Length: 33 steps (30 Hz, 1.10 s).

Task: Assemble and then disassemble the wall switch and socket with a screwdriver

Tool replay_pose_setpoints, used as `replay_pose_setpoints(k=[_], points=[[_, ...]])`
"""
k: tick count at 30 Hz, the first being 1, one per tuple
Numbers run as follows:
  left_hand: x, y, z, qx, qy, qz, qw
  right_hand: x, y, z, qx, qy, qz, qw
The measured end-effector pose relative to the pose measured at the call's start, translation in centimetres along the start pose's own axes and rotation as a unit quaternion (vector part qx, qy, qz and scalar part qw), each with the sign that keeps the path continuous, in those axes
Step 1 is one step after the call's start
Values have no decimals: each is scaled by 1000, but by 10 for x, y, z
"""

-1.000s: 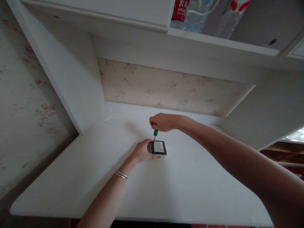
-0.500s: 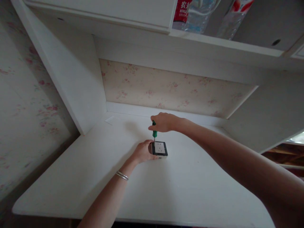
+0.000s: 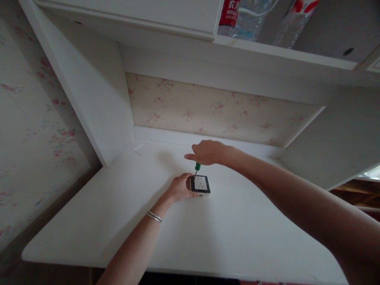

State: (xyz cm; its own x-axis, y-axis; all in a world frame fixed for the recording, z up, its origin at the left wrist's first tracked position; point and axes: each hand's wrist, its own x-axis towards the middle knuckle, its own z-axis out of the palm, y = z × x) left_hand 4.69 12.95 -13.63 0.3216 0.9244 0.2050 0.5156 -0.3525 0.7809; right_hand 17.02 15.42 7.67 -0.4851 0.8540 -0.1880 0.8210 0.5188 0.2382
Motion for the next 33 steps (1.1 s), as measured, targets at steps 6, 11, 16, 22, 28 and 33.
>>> replay_pose_setpoints(k=[6, 11, 16, 22, 28, 33], points=[[-1, 4, -2, -1, 7, -7, 1000, 1, 7, 4, -11, 15, -99, 995], [-1, 4, -2, 4, -4, -13, 1000, 1, 14, 7, 52, 39, -180, 982], [-1, 0, 0, 21, 5, 5, 1000, 6, 6, 19, 78, 104, -54, 990], [0, -3, 0, 26, -4, 5, 1000, 0, 1, 9, 165, 24, -142, 976], [0, -2, 0, 35, -7, 12, 999, -1, -6, 10, 30, 92, 43, 994], [0, 0, -1, 25, -8, 17, 1000, 1, 1, 9, 117, 35, -108, 987]])
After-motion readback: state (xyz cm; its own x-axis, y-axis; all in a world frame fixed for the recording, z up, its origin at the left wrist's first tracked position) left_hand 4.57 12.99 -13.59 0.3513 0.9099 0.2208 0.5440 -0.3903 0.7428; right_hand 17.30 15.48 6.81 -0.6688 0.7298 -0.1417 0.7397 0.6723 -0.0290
